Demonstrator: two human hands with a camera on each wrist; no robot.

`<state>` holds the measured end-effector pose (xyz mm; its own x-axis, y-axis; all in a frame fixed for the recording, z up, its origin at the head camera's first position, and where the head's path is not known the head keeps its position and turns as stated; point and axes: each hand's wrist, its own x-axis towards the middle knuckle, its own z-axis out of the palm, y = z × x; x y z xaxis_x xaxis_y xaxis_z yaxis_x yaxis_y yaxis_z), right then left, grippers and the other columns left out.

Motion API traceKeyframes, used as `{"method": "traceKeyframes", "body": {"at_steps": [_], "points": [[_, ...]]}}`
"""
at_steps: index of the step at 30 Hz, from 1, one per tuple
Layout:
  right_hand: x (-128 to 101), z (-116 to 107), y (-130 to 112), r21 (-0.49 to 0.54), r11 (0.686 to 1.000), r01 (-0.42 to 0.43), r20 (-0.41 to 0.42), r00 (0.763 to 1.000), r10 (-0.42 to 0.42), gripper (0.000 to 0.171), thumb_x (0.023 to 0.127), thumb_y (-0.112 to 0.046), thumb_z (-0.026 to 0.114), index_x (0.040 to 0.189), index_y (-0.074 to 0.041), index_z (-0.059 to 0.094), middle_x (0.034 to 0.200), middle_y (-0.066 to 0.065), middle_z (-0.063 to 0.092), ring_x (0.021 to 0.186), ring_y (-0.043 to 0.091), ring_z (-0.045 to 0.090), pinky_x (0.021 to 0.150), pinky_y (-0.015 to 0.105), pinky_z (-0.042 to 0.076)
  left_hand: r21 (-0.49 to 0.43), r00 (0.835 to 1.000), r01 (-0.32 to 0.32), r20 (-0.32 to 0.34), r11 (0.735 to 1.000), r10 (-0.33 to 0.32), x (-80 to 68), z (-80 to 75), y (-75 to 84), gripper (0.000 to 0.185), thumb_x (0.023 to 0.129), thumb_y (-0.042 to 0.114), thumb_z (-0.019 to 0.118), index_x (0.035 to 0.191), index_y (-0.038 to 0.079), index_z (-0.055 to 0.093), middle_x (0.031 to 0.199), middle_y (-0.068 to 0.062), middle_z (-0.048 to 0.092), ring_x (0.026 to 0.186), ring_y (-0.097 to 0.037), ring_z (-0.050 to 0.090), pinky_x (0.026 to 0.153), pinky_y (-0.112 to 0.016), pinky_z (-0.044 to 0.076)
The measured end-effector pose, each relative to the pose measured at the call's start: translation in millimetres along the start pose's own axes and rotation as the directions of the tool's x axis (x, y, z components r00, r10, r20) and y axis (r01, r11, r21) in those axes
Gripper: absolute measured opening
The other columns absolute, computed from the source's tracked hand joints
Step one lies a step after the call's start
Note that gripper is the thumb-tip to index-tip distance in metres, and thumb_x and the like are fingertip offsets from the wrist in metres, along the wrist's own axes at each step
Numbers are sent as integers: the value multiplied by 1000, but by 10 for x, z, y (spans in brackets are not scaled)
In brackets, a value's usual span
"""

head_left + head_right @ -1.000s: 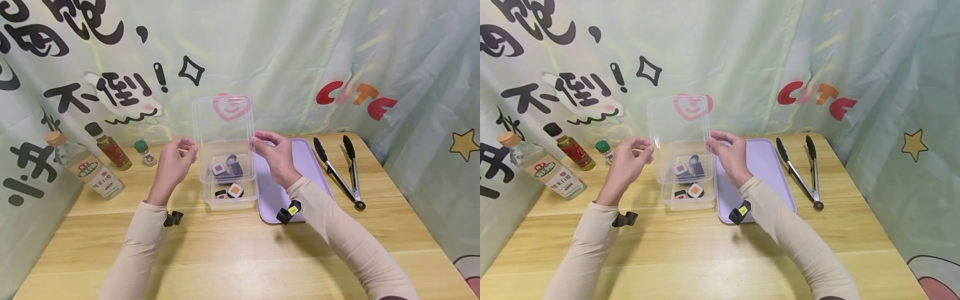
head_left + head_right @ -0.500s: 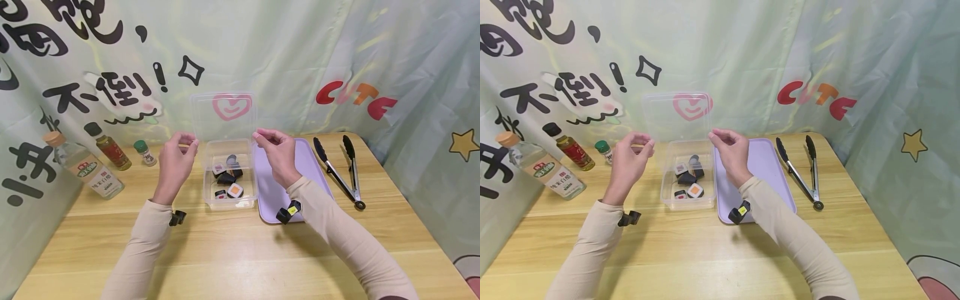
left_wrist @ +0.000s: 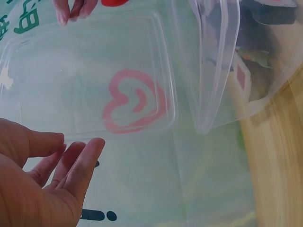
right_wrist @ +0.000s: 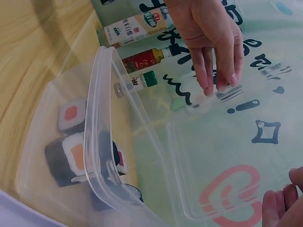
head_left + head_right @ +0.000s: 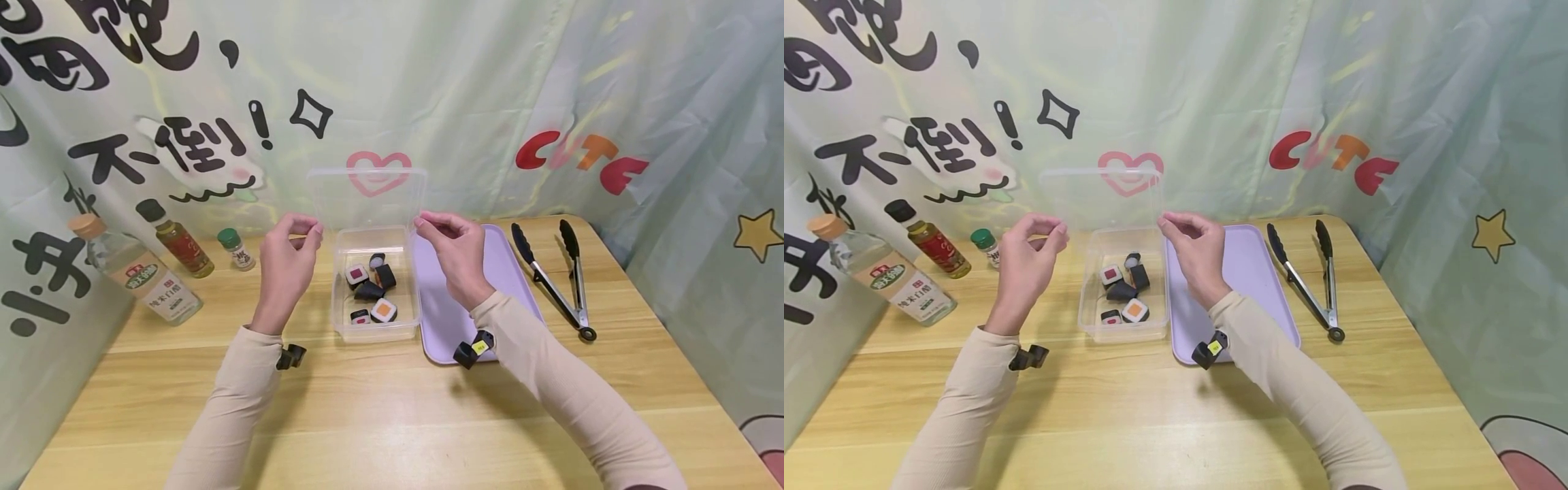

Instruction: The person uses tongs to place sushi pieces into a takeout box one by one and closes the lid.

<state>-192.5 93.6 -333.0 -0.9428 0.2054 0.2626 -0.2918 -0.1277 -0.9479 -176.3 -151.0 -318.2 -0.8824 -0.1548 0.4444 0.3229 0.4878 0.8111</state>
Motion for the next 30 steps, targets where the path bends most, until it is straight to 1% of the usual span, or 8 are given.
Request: {"method": "traceKeyframes", "body": {"at_steps": [5, 10, 15, 18, 25, 30], "points": [[-3, -15, 14, 0, 1000, 26, 0, 1000, -26, 25, 86, -5, 81, 108, 5, 76, 95, 3, 76, 85, 13, 73, 82, 29, 58, -30, 1000, 3, 7, 1000, -2, -2, -6, 7, 14, 99, 9, 66, 106, -2, 68, 96, -13, 70, 83, -23, 72, 77, -27, 58], [-9, -28, 39, 6, 1000, 28, -1, 1000, -28, 28, 86, -5, 80, 111, 7, 74, 97, 4, 77, 87, 12, 73, 84, 30, 57, -48, 1000, 15, 22, 999, -14, -18, -12, 9, 15, 99, 9, 66, 106, -3, 68, 97, -14, 70, 85, -22, 71, 79, -26, 57], [-31, -42, 43, -6, 1000, 11, -10, 1000, -11, 30, 87, -6, 80, 113, 6, 74, 99, 5, 77, 88, 11, 72, 86, 29, 56, -60, 998, 40, 45, 997, -37, -36, -23, 12, 17, 99, 10, 66, 110, -3, 68, 102, -14, 70, 92, -23, 71, 84, -28, 57], [-40, -48, 50, -16, 1000, 4, -18, 1000, -5, 30, 87, -7, 81, 114, 4, 75, 99, 3, 76, 88, 11, 71, 87, 29, 56, -62, 997, 54, 60, 997, -51, -36, -22, 4, 19, 100, 11, 66, 111, -4, 68, 106, -15, 69, 95, -25, 71, 86, -30, 57], [-63, -46, 71, -12, 1000, 2, -30, 1000, -2, 26, 88, -5, 79, 111, 6, 75, 99, 0, 74, 92, 13, 70, 90, 31, 55, -67, 995, 74, 75, 995, -69, -49, -22, 10, 20, 100, 11, 65, 114, -4, 68, 114, -16, 69, 103, -27, 70, 91, -33, 55], [-83, -40, 86, -6, 1000, -30, -35, 999, 30, 27, 89, -1, 76, 114, 7, 73, 107, 8, 73, 94, 14, 71, 92, 32, 55, -103, 992, 98, 92, 990, -89, -53, -17, 4, 22, 100, 10, 64, 116, -5, 67, 119, -19, 68, 107, -30, 69, 94, -35, 54]]}}
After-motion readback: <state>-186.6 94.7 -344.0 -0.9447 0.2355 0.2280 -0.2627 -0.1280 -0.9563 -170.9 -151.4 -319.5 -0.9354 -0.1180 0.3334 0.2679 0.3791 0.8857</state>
